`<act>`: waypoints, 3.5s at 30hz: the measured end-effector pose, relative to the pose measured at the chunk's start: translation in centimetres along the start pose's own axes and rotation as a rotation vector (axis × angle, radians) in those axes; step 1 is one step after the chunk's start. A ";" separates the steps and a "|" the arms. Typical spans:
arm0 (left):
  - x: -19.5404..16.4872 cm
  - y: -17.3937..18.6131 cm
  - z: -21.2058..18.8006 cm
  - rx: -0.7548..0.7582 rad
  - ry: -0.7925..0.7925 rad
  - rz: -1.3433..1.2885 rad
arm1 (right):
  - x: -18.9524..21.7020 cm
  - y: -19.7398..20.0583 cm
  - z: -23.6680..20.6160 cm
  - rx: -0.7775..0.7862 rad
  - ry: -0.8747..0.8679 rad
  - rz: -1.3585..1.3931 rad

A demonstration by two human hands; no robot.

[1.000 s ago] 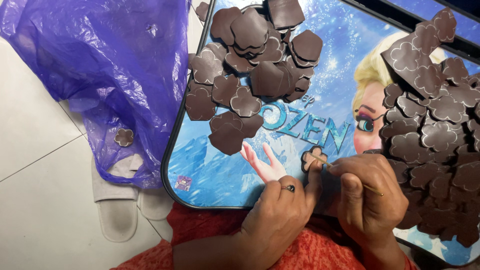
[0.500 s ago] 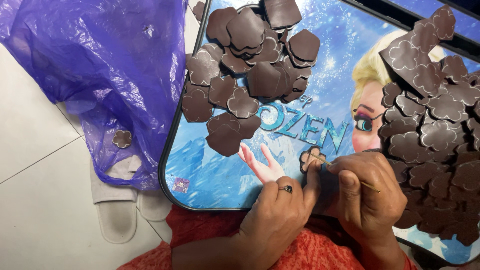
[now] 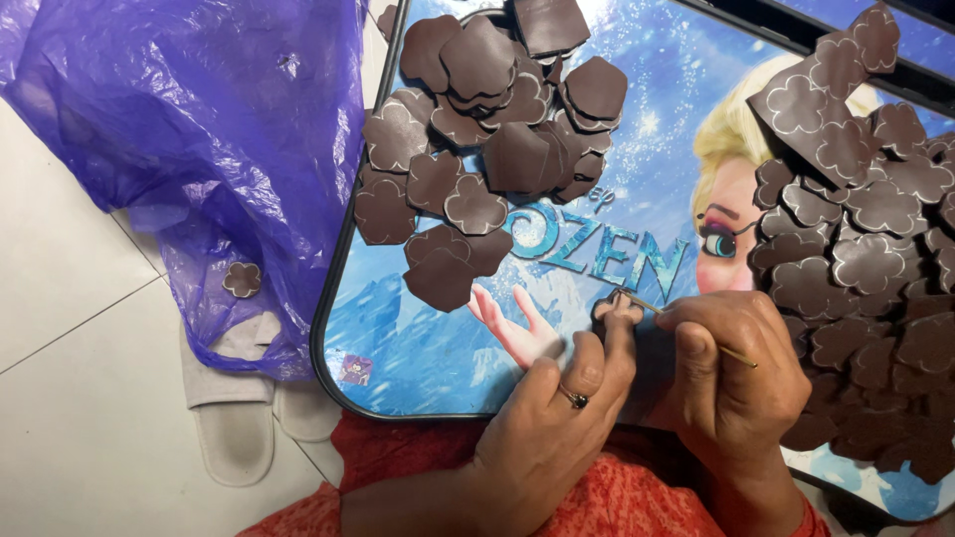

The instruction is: The person sits on the floor and uses a small pointed tool to trace or emboss a white outline on brown flower-shaped paper cutouts. They handle the pieces one at a time, then place the finished pieces into a purple plastic bag.

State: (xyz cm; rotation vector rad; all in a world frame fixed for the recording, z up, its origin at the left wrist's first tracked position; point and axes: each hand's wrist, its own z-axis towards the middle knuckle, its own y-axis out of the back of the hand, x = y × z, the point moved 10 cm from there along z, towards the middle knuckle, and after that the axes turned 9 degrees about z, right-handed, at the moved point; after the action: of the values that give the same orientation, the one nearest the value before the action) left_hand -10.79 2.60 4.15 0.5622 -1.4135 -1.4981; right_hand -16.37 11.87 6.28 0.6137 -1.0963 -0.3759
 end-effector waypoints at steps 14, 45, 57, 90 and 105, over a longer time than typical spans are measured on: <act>-0.4 -0.5 0.8 0.009 0.031 -0.105 | -0.7 1.2 -0.8 -0.007 -0.002 0.007; -0.1 -0.2 1.8 0.014 0.058 -0.201 | -1.4 2.5 -2.0 0.006 0.002 -0.001; 1.0 -0.3 2.0 -0.007 0.069 -0.405 | -1.4 2.7 -2.2 0.001 -0.004 0.009; 4.6 -2.5 2.9 -0.031 0.051 -0.875 | 0.1 0.8 -2.1 0.060 0.029 0.109; 4.6 -2.2 3.2 -0.042 0.050 -0.873 | -0.3 1.5 -2.2 0.063 0.023 0.080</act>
State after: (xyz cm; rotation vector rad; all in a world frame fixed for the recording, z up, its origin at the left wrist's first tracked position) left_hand -16.14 -0.10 4.05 1.2860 -1.1304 -2.1485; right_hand -14.50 13.82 6.31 0.6262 -1.1108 -0.2652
